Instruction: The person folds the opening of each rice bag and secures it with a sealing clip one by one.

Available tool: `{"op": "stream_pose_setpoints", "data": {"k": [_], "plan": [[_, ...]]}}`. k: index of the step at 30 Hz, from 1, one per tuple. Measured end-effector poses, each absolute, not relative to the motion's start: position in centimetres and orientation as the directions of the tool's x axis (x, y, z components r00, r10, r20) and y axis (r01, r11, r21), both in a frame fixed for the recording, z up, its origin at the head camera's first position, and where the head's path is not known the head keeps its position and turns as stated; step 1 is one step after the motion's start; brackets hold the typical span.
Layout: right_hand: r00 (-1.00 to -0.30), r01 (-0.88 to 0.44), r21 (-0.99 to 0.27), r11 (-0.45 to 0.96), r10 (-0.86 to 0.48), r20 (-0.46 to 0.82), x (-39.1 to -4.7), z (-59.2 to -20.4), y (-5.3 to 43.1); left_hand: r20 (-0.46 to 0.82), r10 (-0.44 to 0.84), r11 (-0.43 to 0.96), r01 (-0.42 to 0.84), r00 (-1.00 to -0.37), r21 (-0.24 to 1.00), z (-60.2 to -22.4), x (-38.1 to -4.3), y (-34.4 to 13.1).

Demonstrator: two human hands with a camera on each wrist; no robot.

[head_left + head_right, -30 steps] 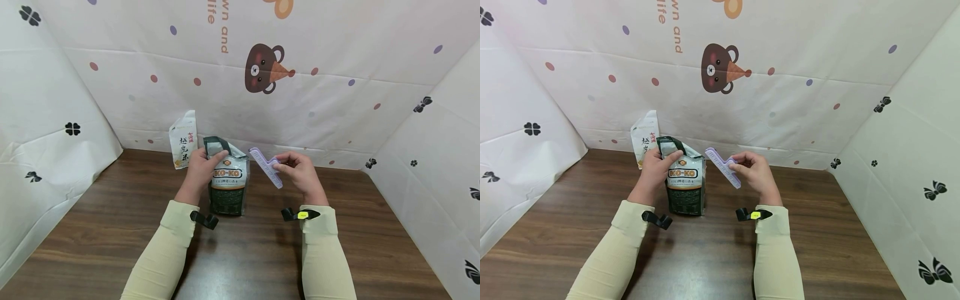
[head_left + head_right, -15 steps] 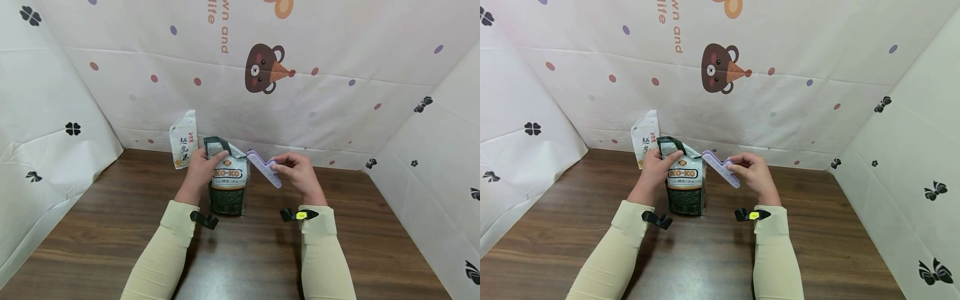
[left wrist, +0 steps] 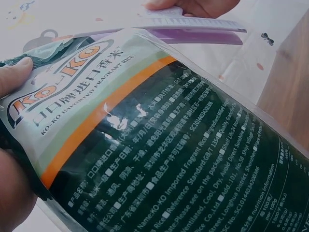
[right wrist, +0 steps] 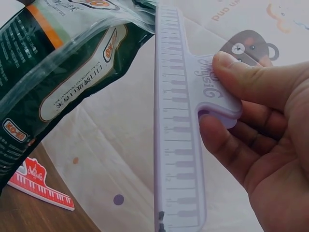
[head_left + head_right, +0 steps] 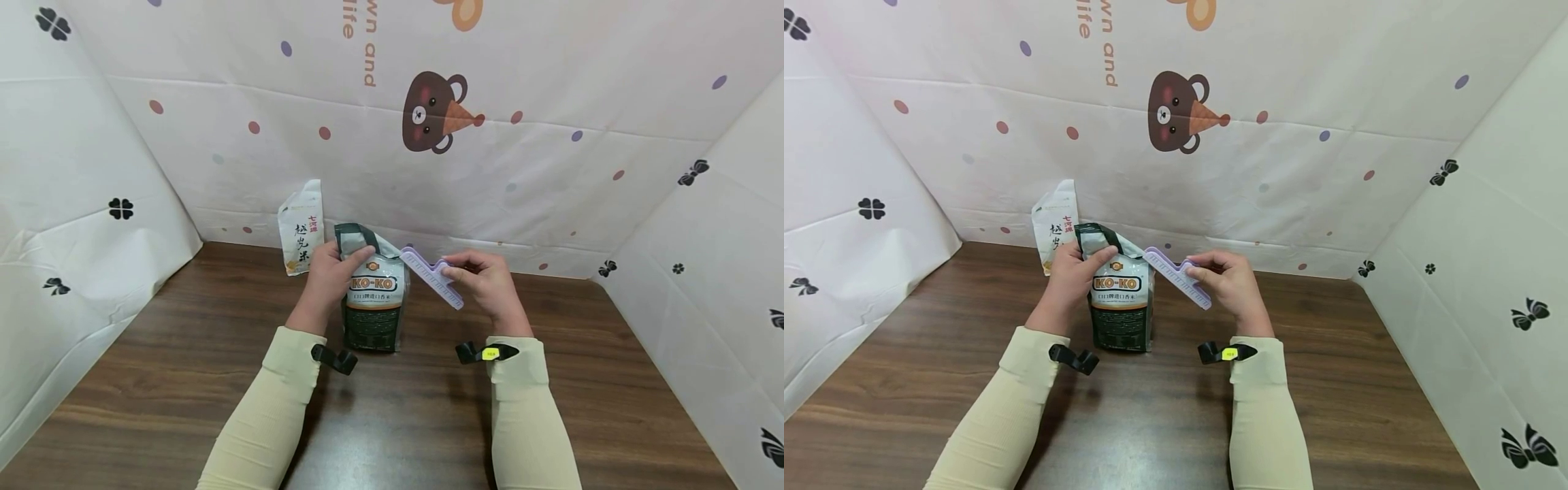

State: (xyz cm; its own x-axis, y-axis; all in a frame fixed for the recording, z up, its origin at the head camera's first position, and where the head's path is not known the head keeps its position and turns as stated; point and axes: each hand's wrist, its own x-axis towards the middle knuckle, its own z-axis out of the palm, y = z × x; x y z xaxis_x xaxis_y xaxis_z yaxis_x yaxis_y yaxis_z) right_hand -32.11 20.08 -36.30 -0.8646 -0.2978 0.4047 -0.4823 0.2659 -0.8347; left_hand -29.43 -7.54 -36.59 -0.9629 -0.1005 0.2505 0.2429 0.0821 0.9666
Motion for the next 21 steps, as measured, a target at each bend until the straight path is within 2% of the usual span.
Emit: {"op": "stream_pose_setpoints", "data": {"k": [21], "plan": [[-0.851, -0.505, -0.833, 0.224, -0.291, 0.438, -32.04, -36.30, 19.34, 0.242, -0.098, 0.074, 0.235, -0.965, 0.969, -36.49, -29.34, -7.52]]}}
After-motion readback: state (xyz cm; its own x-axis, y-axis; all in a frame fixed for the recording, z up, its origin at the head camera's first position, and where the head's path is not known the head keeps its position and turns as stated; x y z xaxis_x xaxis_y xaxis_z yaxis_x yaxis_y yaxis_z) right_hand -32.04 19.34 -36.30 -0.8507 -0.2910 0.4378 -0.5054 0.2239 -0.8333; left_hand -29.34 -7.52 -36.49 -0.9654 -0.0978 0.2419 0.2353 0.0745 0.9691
